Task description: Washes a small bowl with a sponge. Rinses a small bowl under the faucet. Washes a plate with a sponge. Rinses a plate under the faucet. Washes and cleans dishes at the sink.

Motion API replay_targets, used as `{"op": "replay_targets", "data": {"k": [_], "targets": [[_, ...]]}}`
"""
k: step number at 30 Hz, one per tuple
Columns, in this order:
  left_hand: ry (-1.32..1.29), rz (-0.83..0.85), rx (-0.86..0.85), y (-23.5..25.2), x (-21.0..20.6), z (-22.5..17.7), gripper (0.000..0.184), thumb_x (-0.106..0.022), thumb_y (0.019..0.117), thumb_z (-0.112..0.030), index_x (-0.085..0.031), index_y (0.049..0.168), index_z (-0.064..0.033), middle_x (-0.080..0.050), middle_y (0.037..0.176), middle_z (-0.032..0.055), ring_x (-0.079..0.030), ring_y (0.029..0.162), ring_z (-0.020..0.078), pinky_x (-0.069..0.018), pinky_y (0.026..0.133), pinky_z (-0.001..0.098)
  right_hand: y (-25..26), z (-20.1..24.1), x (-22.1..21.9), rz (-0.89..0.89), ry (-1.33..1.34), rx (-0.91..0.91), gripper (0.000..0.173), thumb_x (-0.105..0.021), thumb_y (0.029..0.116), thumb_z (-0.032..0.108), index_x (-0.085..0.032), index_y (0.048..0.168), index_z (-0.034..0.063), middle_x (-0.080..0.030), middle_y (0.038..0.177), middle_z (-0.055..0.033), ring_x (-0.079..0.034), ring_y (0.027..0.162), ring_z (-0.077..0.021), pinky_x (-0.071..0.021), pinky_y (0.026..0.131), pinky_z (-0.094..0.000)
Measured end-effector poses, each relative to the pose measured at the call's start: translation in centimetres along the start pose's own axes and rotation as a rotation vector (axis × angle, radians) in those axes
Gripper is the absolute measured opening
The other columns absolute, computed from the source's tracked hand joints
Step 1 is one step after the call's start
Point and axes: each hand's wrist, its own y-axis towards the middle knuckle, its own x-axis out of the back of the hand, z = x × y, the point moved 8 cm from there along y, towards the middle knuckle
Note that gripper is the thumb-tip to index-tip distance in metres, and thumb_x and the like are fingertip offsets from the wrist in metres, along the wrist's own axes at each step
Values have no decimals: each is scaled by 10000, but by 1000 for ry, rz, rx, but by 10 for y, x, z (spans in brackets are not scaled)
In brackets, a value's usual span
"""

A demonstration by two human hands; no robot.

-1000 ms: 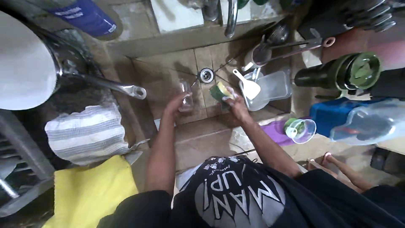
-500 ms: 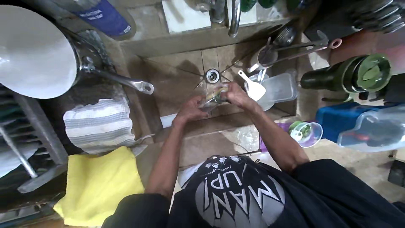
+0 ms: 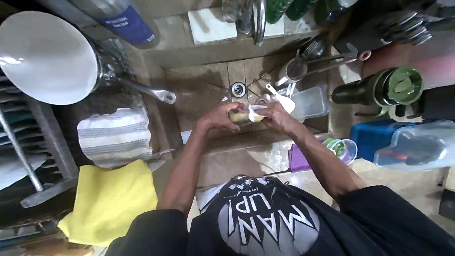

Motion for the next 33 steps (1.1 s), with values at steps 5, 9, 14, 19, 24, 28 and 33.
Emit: {"op": "replay_targets", "data": {"k": [5, 9, 14, 19, 24, 28, 33], "targets": [[74, 142, 2, -3, 1, -25, 821, -934, 701, -127, -568, 1436, -131, -660, 1309, 126, -640, 1184, 249, -509, 1041, 465, -7, 20, 10, 193, 192, -130, 379, -586, 913, -5, -661, 1284, -33, -708, 1189, -192, -686, 1103, -289, -531, 1003, -481], [184, 174, -61, 9, -4, -38, 759, -919, 703, -120, -611, 1395, -171, -685, 1258, 112, -665, 1118, 268, -531, 986, 509, -10, 21, -3, 239, 345, -319, 272, -527, 969, 34, -704, 1163, -38, -713, 1130, -186, -670, 1078, -258, -503, 1004, -437], [118, 263, -63, 11, -1, -38, 759, -908, 737, -128, -582, 1421, -101, -654, 1318, 143, -637, 1188, 268, -503, 1038, 484, -16, 28, -4, 339, 363, -378, 404, -698, 908, 137, -656, 1258, -59, -659, 1270, -224, -628, 1193, -308, -476, 1062, -463], [262, 285, -69, 23, 1, -37, 686, -906, 726, -114, -627, 1353, -118, -689, 1237, 120, -666, 1117, 263, -523, 1001, 497, -12, 16, -26, 130, 322, -315, 294, -702, 909, 100, -740, 1197, 58, -734, 1154, -117, -697, 1052, -226, -545, 982, -470], [747, -213, -374, 26, 11, -57, 729, -869, 713, -193, -605, 1391, -238, -660, 1259, 100, -629, 1118, 390, -566, 819, 571, -16, -5, -38, -299, 1111, -897, 236, -674, 943, 79, -588, 1163, 77, -664, 774, -38, -527, 479, -88, -469, 422, -250], [368, 19, -243, 30, 20, -50, 833, -919, 724, -241, -546, 1465, -160, -630, 1359, 131, -614, 1233, 303, -510, 1032, 528, -16, -7, -7, -282, 760, -661, 308, -738, 836, -18, -658, 1134, -14, -738, 978, -62, -708, 844, -93, -618, 798, -303], [222, 223, -61, 29, 16, -33, 646, -906, 731, -165, -635, 1313, -95, -716, 1146, 118, -695, 1022, 251, -567, 911, 493, -2, 3, -9, -107, 507, -353, 254, -717, 865, 44, -707, 1104, -42, -742, 1019, -110, -704, 940, -128, -576, 896, -333]]}}
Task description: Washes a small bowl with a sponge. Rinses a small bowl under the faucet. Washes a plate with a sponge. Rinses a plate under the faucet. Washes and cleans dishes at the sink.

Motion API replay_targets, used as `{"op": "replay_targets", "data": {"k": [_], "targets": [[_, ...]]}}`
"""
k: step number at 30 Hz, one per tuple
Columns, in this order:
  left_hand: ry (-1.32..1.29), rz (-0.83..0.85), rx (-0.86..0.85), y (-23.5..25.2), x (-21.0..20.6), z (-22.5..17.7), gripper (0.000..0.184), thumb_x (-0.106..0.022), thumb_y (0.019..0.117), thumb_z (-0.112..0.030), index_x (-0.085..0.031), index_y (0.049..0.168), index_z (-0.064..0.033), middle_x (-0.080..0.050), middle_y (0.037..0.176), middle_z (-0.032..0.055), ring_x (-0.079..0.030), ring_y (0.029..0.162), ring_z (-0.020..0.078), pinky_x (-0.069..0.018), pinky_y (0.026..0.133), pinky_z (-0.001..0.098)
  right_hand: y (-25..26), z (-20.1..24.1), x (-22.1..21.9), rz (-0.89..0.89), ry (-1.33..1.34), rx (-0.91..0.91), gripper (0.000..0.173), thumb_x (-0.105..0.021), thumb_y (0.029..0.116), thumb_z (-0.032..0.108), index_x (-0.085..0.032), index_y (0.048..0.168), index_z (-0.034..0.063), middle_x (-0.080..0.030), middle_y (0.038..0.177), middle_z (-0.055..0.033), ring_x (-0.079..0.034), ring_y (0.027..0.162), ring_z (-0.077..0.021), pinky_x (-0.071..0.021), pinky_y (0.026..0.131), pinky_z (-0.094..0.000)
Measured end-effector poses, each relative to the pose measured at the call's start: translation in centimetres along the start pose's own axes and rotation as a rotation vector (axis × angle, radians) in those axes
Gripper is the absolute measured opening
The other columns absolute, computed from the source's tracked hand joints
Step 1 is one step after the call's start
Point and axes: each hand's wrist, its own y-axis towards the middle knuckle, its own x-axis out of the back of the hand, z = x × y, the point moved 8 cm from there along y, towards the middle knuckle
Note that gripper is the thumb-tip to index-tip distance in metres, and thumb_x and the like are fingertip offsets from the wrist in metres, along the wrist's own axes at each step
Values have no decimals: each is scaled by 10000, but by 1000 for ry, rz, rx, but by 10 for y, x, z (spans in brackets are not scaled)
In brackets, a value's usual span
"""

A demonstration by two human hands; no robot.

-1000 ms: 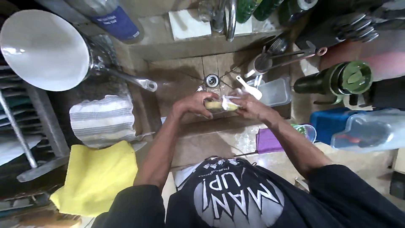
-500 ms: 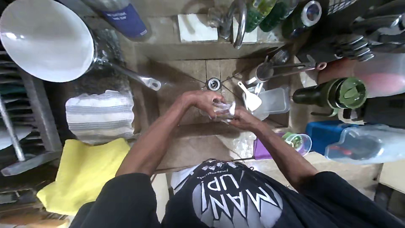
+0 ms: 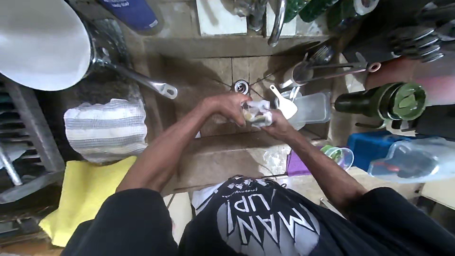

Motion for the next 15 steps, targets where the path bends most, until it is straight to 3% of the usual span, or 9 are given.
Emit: {"op": "replay_targets", "data": {"k": [2, 4, 5, 7, 8, 10, 12, 14, 15], "targets": [[358, -295, -58, 2, 5, -5, 637, -883, 737, -221, -622, 1309, -115, -686, 1208, 138, -675, 1081, 351, -563, 885, 580, 1, -21, -7, -110, 336, -382, 272, -640, 969, 115, -593, 1204, -13, -714, 843, -80, -669, 633, -129, -583, 581, -288], [489, -522, -133, -1, 4, -8, 669, -853, 765, -241, -588, 1365, -109, -643, 1274, 173, -644, 1104, 420, -571, 841, 586, 0, -30, -6, -254, 515, -566, 304, -661, 982, 184, -548, 1238, 63, -665, 744, -71, -598, 509, -161, -536, 461, -324], [441, -530, -154, -1, 7, -5, 715, -863, 757, -255, -574, 1395, -109, -637, 1300, 174, -637, 1137, 403, -565, 890, 568, 1, -28, -1, -281, 494, -546, 307, -663, 969, 129, -551, 1241, 45, -682, 769, -84, -623, 538, -169, -560, 494, -339], [143, -350, -118, -2, 10, 0, 799, -914, 717, -243, -565, 1424, -112, -652, 1303, 145, -638, 1188, 303, -532, 1013, 512, -3, -12, 11, -208, 275, -353, 354, -680, 889, 1, -580, 1226, -37, -716, 956, -89, -697, 766, -111, -619, 717, -303], [-37, -208, -51, -3, 10, 4, 797, -927, 707, -209, -569, 1413, -116, -673, 1273, 139, -659, 1150, 270, -538, 997, 497, -3, -1, 15, -137, 129, -197, 366, -722, 844, 26, -622, 1185, -56, -715, 1031, -81, -689, 909, -60, -589, 859, -266], [-245, 10, 45, -4, 6, 8, 749, -926, 709, -141, -586, 1374, -90, -688, 1208, 154, -696, 1037, 262, -593, 891, 475, -1, 7, 14, -28, -60, 18, 312, -753, 833, 111, -693, 1104, -32, -725, 1043, -94, -678, 999, -67, -551, 952, -295], [-82, -43, 17, -1, 9, 4, 680, -921, 709, -148, -629, 1321, -93, -701, 1189, 126, -686, 1059, 248, -568, 932, 474, 4, -1, 7, 63, -87, -31, 233, -717, 869, 77, -705, 1070, -41, -733, 994, -129, -700, 926, -143, -570, 899, -367], [314, -283, -76, -1, 10, -10, 639, -874, 744, -161, -633, 1333, -109, -679, 1236, 145, -660, 1127, 344, -553, 937, 554, 1, -21, -5, 48, 190, -362, 199, -619, 977, 75, -645, 1138, -39, -713, 871, -101, -690, 679, -152, -619, 668, -334], [462, -421, -128, -1, 8, -16, 617, -842, 760, -156, -625, 1336, -117, -658, 1243, 166, -639, 1119, 405, -562, 876, 573, -3, -30, -9, -29, 394, -491, 180, -590, 1004, 111, -613, 1142, -2, -681, 761, -87, -646, 555, -170, -599, 551, -348]]}}
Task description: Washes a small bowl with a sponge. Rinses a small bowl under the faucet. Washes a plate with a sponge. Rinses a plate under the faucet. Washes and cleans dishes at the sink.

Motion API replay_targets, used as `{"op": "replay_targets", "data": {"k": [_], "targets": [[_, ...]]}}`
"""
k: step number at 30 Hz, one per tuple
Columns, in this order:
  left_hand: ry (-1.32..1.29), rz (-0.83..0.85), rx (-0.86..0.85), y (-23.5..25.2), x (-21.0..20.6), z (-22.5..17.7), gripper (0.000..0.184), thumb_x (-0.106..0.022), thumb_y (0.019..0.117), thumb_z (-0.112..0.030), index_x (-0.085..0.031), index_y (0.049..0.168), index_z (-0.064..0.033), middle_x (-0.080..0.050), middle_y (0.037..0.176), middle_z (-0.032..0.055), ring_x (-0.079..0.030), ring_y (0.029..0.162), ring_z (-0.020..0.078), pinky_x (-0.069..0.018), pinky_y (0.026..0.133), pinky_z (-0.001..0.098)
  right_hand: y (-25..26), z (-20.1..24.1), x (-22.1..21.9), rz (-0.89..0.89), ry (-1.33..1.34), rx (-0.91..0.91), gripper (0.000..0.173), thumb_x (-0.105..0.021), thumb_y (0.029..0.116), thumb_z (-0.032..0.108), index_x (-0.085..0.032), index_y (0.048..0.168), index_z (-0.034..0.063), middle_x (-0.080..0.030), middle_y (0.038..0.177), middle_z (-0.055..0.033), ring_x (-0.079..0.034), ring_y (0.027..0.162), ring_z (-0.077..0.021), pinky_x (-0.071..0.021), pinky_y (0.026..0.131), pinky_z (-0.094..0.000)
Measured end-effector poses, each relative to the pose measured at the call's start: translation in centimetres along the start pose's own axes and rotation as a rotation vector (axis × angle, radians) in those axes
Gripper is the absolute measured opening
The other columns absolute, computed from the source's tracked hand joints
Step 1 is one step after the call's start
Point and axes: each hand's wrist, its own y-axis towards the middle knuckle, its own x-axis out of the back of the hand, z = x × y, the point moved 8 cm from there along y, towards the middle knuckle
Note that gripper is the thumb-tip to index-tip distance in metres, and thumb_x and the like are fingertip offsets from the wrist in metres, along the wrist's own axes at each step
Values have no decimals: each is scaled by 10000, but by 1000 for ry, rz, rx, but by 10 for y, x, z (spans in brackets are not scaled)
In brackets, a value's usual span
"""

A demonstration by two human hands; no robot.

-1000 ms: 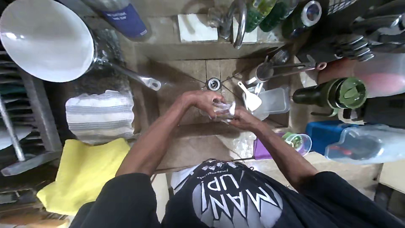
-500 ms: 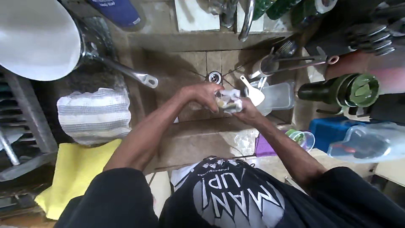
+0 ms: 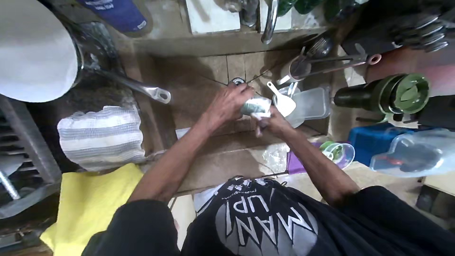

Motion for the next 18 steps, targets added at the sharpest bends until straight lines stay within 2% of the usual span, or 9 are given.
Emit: {"op": "replay_targets", "data": {"k": [2, 5, 8, 10, 11, 12, 13, 15, 18], "targets": [[33, -124, -45, -1, -1, 1, 668, -835, 770, -175, -599, 1393, -141, -634, 1289, 174, -603, 1163, 430, -559, 888, 558, 1, -5, 2, -58, 145, -58, 182, -612, 1013, 163, -603, 1146, 38, -652, 703, -77, -611, 498, -182, -578, 490, -368], [-408, 178, 68, -4, -9, 14, 818, -913, 726, -178, -550, 1458, -126, -622, 1358, 147, -598, 1250, 294, -491, 1064, 492, -10, 13, 12, 2, -342, 230, 207, -652, 932, 57, -669, 1097, -67, -715, 920, -126, -695, 797, -157, -596, 793, -354], [-654, 521, 224, -10, -16, 17, 708, -919, 723, -133, -590, 1345, -60, -683, 1164, 168, -693, 995, 277, -596, 832, 474, -20, 29, -1, 51, -796, 679, 153, -735, 823, 84, -731, 921, -32, -725, 904, -204, -717, 861, -338, -565, 817, -531], [-411, 464, 163, -4, -12, 14, 668, -915, 726, -154, -625, 1322, -76, -691, 1187, 160, -675, 1070, 305, -547, 928, 529, -13, 20, -7, 71, -869, 517, 198, -739, 841, 71, -727, 984, -66, -719, 995, -256, -702, 962, -422, -529, 889, -604], [-226, 355, 98, -2, -9, 10, 657, -904, 729, -184, -638, 1323, -100, -691, 1212, 158, -667, 1111, 341, -535, 948, 575, -7, 12, -8, 83, -762, 309, 228, -708, 900, 72, -710, 1075, -74, -716, 1059, -228, -687, 1025, -356, -520, 969, -532], [-61, 212, 29, 0, -6, 5, 621, -885, 745, -204, -649, 1312, -116, -682, 1220, 161, -658, 1119, 382, -539, 925, 599, -3, 6, -9, 64, -548, 116, 252, -664, 951, 79, -673, 1159, -62, -715, 1049, -168, -692, 964, -247, -557, 923, -419], [65, 66, -30, 1, -5, 4, 568, -860, 764, -221, -647, 1283, -131, -671, 1196, 155, -645, 1092, 402, -553, 873, 580, 3, 1, -10, 25, -277, -4, 230, -626, 981, 91, -636, 1170, -40, -718, 918, -115, -703, 762, -178, -613, 734, -345], [81, -26, -27, 0, -8, 8, 662, -875, 754, -231, -604, 1349, -133, -648, 1227, 163, -614, 1134, 416, -555, 890, 560, 7, -4, -9, -8, 93, -128, 231, -598, 1007, 110, -558, 1221, 33, -677, 812, -73, -647, 591, -167, -592, 564, -337], [-253, 143, 103, 0, -11, 19, 781, -919, 705, -318, -581, 1385, -137, -691, 1213, 134, -675, 1107, 310, -548, 941, 562, 3, 12, 4, -94, -3, -49, 369, -650, 928, -1, -553, 1282, 27, -677, 887, -51, -634, 665, -100, -566, 608, -278]]}}
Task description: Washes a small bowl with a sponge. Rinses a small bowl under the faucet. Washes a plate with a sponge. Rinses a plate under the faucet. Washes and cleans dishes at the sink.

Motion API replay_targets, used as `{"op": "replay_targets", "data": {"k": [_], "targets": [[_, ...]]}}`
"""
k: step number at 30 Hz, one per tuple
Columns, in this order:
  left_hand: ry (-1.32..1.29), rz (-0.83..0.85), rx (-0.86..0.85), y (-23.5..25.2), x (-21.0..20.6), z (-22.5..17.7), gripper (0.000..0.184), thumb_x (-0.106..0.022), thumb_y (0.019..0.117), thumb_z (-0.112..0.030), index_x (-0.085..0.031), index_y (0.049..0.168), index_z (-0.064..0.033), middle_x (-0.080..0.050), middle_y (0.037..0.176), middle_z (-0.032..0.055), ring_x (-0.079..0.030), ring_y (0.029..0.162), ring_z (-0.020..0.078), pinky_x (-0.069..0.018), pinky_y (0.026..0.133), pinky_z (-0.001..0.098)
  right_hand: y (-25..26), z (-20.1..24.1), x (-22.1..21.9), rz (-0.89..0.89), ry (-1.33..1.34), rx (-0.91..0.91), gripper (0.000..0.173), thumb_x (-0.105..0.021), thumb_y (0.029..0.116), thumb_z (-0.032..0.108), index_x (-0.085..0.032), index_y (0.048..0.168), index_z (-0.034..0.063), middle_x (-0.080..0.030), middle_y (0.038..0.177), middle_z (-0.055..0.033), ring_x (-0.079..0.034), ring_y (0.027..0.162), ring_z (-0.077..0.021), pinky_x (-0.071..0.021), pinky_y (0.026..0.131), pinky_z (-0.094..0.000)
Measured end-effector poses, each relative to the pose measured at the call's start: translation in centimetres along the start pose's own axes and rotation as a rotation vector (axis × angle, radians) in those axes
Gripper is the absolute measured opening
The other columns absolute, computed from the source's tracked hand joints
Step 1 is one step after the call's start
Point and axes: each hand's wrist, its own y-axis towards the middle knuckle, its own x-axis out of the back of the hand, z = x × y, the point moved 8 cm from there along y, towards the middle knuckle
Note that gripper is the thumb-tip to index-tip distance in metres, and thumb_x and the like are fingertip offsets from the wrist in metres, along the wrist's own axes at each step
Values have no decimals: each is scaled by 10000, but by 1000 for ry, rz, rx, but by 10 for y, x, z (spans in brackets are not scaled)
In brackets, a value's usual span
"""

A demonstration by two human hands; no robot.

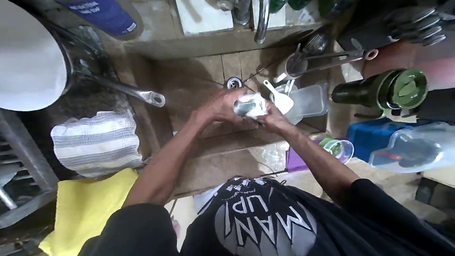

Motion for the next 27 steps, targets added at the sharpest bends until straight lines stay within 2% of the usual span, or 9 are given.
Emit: {"op": "replay_targets", "data": {"k": [2, 4, 9, 11, 14, 18, 21, 25, 27], "targets": [[-266, 129, 121, -2, -7, 15, 798, -940, 682, -252, -589, 1383, -102, -690, 1224, 151, -672, 1123, 280, -531, 995, 537, -6, 15, 9, -43, -128, 159, 534, -733, 859, 1, -560, 1365, 6, -686, 1144, -53, -658, 973, -38, -569, 876, -235], [-363, 151, 178, -4, -13, 29, 787, -946, 670, -210, -604, 1363, -59, -681, 1238, 166, -664, 1135, 274, -525, 1018, 501, -5, 18, 18, -78, -188, 321, 496, -783, 828, 29, -610, 1291, -6, -686, 1199, -72, -644, 1101, -59, -537, 996, -264], [-460, 87, 307, -24, -19, 53, 748, -926, 725, -183, -591, 1382, -54, -675, 1256, 172, -662, 1145, 269, -523, 1026, 494, -25, 28, 46, -242, -239, 541, 372, -765, 816, 12, -635, 1161, -39, -695, 1119, -79, -659, 1037, -66, -553, 956, -267], [-542, 11, 341, -30, -14, 54, 718, -913, 728, -173, -594, 1361, -55, -690, 1218, 155, -681, 1099, 243, -551, 992, 472, -27, 34, 48, -314, -288, 667, 416, -782, 831, 30, -647, 1211, -73, -706, 1195, -148, -682, 1102, -135, -557, 1003, -316], [-681, -84, 344, -32, -14, 48, 749, -888, 755, -188, -552, 1414, -71, -689, 1235, 132, -683, 1102, 201, -566, 988, 428, -26, 33, 42, -432, -277, 684, 464, -795, 821, 47, -637, 1237, -85, -713, 1196, -159, -691, 1107, -142, -560, 1005, -317], [-743, -139, 344, -36, -16, 38, 700, -851, 810, -148, -531, 1423, -41, -677, 1245, 148, -683, 1095, 201, -568, 983, 410, -28, 46, 28, -643, -444, 723, 360, -747, 850, 32, -653, 1187, -55, -730, 1062, -168, -724, 966, -213, -595, 871, -393], [-732, -156, 358, -38, -22, 30, 711, -855, 805, -146, -531, 1432, -55, -674, 1261, 151, -677, 1118, 208, -563, 994, 427, -10, 50, 14, -510, -569, 645, 482, -686, 881, 3, -595, 1354, -3, -726, 1162, -170, -732, 992, -274, -601, 867, -483], [-647, -206, 384, -46, -31, 39, 742, -889, 774, -222, -550, 1420, -86, -675, 1266, 142, -674, 1134, 218, -555, 1008, 457, 7, 40, 12, -123, -420, 406, 520, -713, 880, 120, -606, 1387, 79, -701, 1239, -120, -682, 1104, -207, -553, 973, -444], [-648, -196, 381, -49, -35, 42, 754, -894, 765, -207, -548, 1423, -82, -673, 1272, 144, -671, 1139, 219, -553, 1009, 456, 8, 37, 14, 114, -252, 359, 510, -623, 926, 184, -579, 1424, 81, -635, 1378, -84, -622, 1225, -163, -525, 1047, -384]]}}
